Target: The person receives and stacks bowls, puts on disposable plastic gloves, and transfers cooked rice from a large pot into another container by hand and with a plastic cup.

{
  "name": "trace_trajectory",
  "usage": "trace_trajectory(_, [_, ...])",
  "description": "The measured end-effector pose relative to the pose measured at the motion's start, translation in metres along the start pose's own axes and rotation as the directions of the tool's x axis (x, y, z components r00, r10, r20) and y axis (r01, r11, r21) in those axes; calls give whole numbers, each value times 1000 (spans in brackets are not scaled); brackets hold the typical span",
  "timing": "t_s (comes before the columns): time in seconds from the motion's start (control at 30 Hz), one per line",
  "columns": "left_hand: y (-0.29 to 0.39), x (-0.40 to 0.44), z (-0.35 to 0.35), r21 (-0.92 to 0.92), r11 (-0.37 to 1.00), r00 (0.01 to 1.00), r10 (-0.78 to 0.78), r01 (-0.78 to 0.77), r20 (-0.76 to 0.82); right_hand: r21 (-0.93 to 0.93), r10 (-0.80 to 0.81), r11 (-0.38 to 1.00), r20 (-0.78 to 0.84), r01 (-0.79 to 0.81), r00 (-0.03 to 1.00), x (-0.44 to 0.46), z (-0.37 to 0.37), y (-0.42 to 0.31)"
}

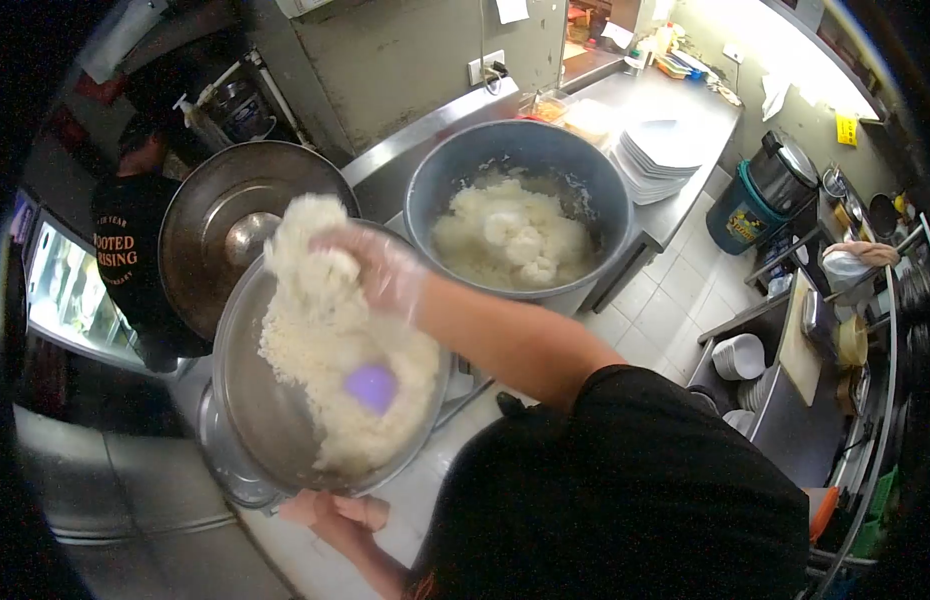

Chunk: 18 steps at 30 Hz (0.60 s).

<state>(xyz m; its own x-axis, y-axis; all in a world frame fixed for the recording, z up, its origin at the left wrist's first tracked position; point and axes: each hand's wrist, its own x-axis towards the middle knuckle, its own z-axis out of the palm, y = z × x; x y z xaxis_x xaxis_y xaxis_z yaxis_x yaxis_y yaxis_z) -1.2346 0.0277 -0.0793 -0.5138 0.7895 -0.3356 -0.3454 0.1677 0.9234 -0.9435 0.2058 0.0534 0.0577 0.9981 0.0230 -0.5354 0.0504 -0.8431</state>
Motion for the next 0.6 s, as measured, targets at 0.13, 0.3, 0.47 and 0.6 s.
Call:
trace_trajectory(0.13, [2, -3, 0, 9, 1000, 1000, -7, 7, -26, 196, 104, 976, -65, -89, 992, 2, -58, -78])
trace_trajectory(0.3, [5, -7, 8, 22, 999, 995, 35, -33, -92, -106, 230, 962, -186, -252, 955, 11, -145, -123])
trace_trajectory(0.47, [6, -7, 4, 44, 999, 999, 15, -14, -32, -902, -9, 368, -246, -225, 969, 20, -207, -96])
trace_trajectory(0.6, [8, -8, 7, 16, 1000, 998, 9, -8, -57, -973, -89, 163, -178, -162, 980, 27, -227, -88])
